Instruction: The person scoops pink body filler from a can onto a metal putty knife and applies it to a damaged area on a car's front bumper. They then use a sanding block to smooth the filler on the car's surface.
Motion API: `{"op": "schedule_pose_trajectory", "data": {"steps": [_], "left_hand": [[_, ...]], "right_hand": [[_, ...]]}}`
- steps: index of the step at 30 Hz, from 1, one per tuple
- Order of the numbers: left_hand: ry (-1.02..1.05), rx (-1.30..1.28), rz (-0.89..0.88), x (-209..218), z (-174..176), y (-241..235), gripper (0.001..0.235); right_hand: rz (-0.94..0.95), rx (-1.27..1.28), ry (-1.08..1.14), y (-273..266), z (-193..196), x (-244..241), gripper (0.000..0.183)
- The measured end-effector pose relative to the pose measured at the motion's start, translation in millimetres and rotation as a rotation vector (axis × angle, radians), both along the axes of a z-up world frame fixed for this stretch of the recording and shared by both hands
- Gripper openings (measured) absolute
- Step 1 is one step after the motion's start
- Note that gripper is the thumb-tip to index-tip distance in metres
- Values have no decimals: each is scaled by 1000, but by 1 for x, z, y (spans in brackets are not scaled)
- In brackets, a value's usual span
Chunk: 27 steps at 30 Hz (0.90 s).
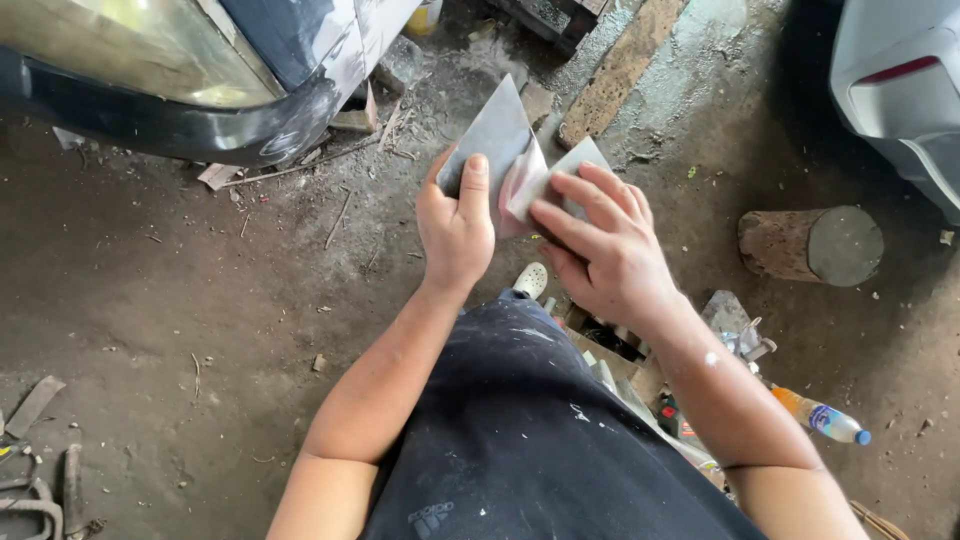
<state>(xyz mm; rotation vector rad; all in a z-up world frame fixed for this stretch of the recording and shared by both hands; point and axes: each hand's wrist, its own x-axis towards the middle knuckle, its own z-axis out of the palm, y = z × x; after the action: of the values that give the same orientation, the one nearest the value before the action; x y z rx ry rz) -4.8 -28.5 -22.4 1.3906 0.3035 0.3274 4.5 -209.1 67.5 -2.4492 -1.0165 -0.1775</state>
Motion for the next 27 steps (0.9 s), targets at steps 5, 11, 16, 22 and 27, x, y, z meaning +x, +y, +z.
{"op": "schedule_pose_trajectory", "data": {"steps": [5,11,16,22,27], "left_hand": [[-122,179,23,-5,8,-8,31],[-118,195,-10,-6,2,-5,33],[-95,187,-52,-5,5,1,34],[62,-326,-132,-4,4,-2,32],[37,-865,-66,4,13,20,25]], "right_hand": [[-68,76,-62,-7,-7,-2,40],[-56,13,-54,-4,-7,-5,41],[35,-75,-7,-2,-4,-5,44],[195,926,790,-16,-25,-2,45],[59,352,526,-39,-47,11,47]]}}
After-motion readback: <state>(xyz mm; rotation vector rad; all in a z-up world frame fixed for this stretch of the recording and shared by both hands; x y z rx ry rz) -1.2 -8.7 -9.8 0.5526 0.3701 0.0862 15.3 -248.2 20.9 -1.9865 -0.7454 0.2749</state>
